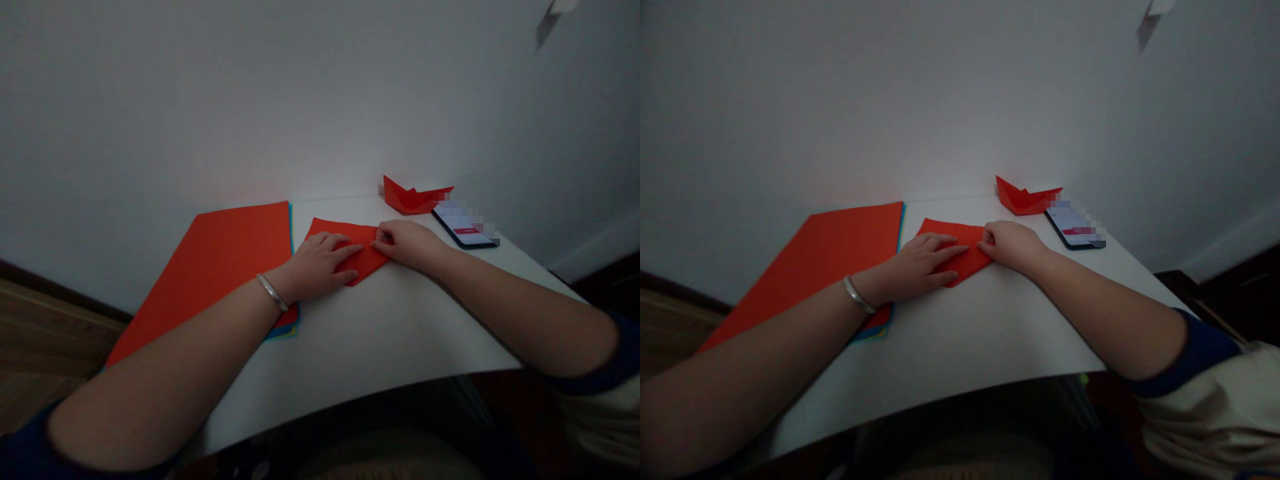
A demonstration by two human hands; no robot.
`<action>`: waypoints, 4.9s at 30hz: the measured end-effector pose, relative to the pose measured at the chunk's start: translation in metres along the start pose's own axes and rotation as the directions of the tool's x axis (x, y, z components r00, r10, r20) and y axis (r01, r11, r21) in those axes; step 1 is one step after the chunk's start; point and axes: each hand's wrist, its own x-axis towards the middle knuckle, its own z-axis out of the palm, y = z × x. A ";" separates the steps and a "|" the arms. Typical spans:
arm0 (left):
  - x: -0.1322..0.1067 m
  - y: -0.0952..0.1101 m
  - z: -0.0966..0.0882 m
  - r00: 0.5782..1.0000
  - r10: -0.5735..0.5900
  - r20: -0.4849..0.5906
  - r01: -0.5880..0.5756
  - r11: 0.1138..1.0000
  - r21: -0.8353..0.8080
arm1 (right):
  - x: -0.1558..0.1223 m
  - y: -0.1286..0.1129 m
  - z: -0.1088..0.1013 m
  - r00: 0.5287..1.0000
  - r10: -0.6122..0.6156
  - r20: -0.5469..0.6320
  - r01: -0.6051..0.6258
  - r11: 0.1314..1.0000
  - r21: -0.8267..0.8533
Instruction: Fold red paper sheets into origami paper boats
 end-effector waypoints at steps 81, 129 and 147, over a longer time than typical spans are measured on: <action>-0.002 0.000 -0.001 0.990 0.138 0.005 -0.138 0.990 0.024 | -0.004 -0.008 0.001 0.999 0.039 -0.033 -0.041 0.997 -0.072; 0.010 -0.005 0.006 0.982 -0.166 0.090 0.174 0.982 -0.078 | -0.012 -0.010 -0.016 0.955 -0.297 -0.021 0.271 0.895 -0.355; 0.005 -0.001 0.001 0.980 -0.164 0.109 0.172 0.983 -0.066 | 0.000 0.008 -0.009 0.993 -0.038 -0.107 -0.011 0.904 -0.427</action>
